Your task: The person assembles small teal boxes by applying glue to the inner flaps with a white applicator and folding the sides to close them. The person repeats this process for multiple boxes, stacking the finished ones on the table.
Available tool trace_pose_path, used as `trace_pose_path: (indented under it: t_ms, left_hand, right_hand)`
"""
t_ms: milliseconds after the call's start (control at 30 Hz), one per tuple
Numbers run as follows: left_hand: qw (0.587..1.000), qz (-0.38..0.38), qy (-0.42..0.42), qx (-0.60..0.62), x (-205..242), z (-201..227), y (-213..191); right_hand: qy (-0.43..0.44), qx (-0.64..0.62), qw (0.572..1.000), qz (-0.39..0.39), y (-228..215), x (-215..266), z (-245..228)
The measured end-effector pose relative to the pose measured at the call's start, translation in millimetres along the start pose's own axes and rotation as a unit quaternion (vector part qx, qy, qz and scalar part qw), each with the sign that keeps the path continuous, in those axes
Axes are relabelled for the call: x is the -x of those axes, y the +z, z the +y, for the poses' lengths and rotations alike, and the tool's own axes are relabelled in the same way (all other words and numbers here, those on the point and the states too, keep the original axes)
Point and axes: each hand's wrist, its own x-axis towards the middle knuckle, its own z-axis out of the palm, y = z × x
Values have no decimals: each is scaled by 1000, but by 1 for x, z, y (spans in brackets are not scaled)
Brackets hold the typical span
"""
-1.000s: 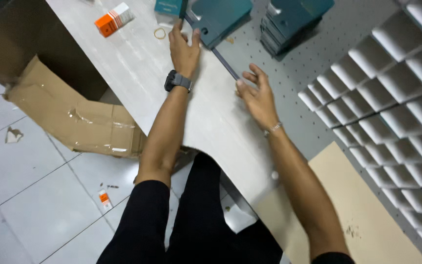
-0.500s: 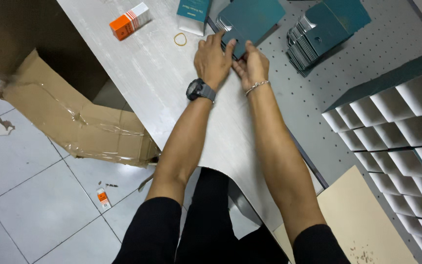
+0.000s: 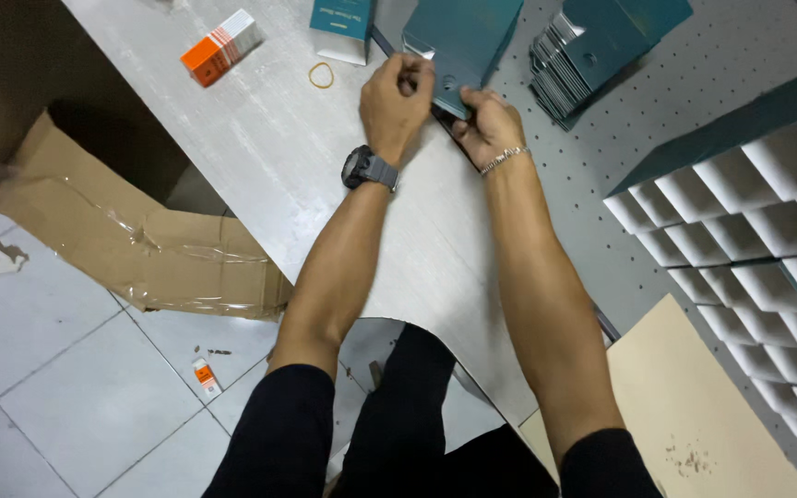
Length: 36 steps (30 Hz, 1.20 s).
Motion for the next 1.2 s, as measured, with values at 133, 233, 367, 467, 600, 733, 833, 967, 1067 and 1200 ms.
trace_pose_path:
  t_ms: [133, 233, 367, 467, 600, 733, 833, 967, 1067, 1200]
  left_hand:
    - [986, 154, 45, 54, -3, -8, 2]
    - [972, 175, 133, 83, -9, -14, 2]
    - [972, 113, 190, 83, 15, 12, -13]
    - [964, 21, 232, 126, 31, 40, -32]
    - [988, -130, 39, 73, 101, 90, -43]
    - [959, -276, 42, -55, 214, 178, -55]
    - [925, -324, 128, -149, 253, 190, -35]
    - [887, -372, 95, -257, 268, 189, 1]
    - [854, -394, 94, -326, 268, 189, 12]
    - [875, -366, 138, -285, 264, 202, 4]
  right_hand:
    - [-40, 29, 997, -66, -50, 45, 1]
    - [-36, 87, 992, -82, -93, 124, 0]
    - [-36, 100, 990, -92, -160, 236, 9]
    - [-40, 128, 986, -101, -200, 284, 31]
    - [-20, 25, 999, -31, -243, 292, 73]
    - [-80, 4, 997, -14, -275, 304, 107]
    - [-88, 35, 995, -33, -283, 298, 100]
    - [-83, -6, 993, -81, -300, 316, 76]
    - [-89, 75, 987, -113, -325, 348, 60]
    - [-154, 214, 958, -116, -366, 380, 36]
